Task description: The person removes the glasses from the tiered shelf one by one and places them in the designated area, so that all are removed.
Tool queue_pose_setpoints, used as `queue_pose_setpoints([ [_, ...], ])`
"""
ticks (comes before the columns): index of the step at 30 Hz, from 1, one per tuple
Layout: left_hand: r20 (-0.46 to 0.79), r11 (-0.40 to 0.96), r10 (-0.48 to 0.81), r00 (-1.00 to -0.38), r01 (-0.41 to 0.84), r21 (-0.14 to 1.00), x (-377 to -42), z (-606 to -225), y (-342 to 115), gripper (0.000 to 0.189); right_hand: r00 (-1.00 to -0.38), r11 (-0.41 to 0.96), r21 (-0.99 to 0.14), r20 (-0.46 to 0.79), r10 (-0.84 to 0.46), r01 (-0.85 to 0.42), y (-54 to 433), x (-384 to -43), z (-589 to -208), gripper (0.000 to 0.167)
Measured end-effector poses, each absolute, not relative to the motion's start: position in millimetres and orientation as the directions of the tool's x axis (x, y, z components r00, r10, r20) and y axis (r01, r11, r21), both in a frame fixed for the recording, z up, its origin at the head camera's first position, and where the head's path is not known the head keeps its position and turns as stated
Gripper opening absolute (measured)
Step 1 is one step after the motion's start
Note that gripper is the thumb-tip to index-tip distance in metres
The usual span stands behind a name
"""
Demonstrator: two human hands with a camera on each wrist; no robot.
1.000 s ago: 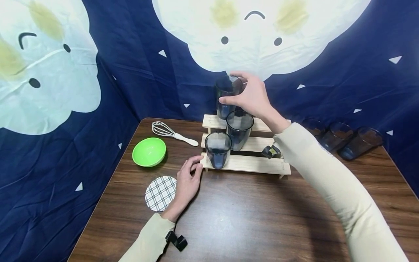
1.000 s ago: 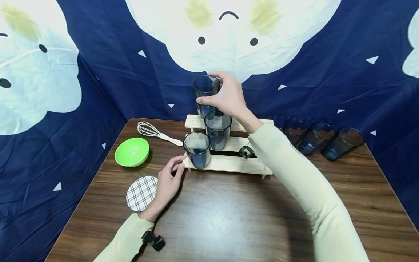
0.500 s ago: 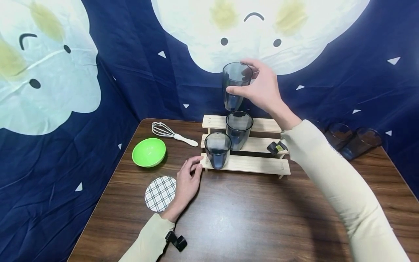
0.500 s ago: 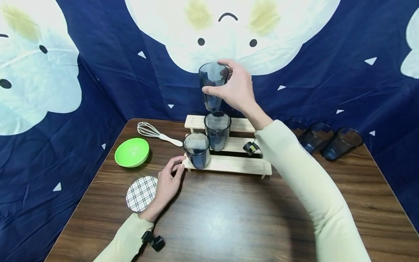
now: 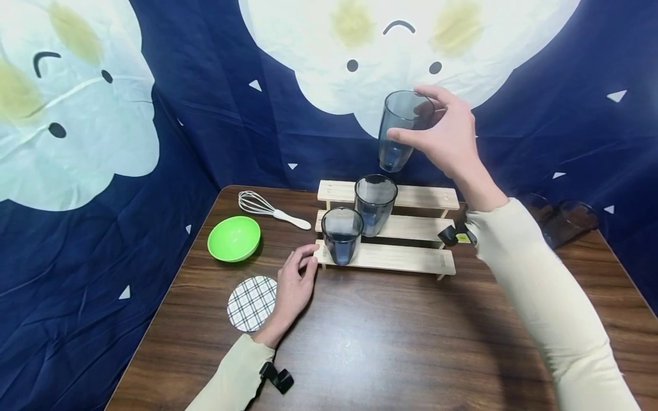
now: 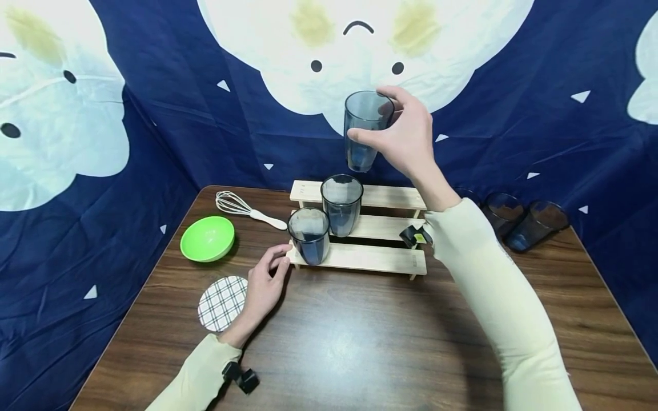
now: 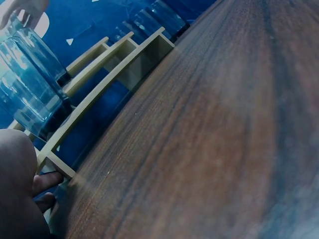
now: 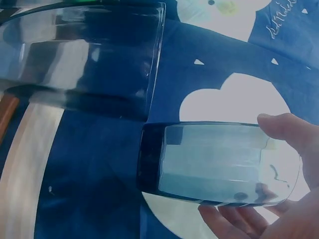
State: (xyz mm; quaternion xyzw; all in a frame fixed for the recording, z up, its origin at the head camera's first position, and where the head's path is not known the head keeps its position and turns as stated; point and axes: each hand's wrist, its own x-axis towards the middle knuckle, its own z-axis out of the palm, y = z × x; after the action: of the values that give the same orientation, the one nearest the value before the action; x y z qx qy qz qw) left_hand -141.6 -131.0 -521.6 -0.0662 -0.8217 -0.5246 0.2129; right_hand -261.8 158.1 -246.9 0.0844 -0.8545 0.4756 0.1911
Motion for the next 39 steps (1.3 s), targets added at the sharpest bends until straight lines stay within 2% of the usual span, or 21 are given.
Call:
queue_pose_setpoints([
  [12, 0.387, 0.45, -0.124, -0.914, 0.295, 0.843, -140, -517, -130, 0.024, -0.909, 0.552, -0.782, 0.405, 0.097, -0.29, 186, -244, -255, 0.08],
  [21, 0.358, 0.442, -0.125, -0.925, 0.271, 0.855, -139, -513, -129, 0.025, -0.876, 0.53, -0.778, 0.466, 0.126, -0.337, 198, -229, -261, 0.078],
  [26, 0.389, 0.453, -0.133, -0.912, 0.293, 0.842, -141, -519, -130, 0.024, -0.862, 0.523, -0.77, 0.492, 0.123, -0.365, 203, -217, -262, 0.076],
  [31, 0.404, 0.462, -0.129, -0.906, 0.305, 0.832, -143, -524, -131, 0.024, -0.863, 0.499, -0.783, 0.49, 0.127, -0.371, 211, -206, -261, 0.073],
  [39, 0.344, 0.454, -0.129, -0.93, 0.253, 0.854, -141, -517, -130, 0.025, -0.873, 0.441, -0.817, 0.469, 0.133, -0.371, 224, -187, -261, 0.072],
])
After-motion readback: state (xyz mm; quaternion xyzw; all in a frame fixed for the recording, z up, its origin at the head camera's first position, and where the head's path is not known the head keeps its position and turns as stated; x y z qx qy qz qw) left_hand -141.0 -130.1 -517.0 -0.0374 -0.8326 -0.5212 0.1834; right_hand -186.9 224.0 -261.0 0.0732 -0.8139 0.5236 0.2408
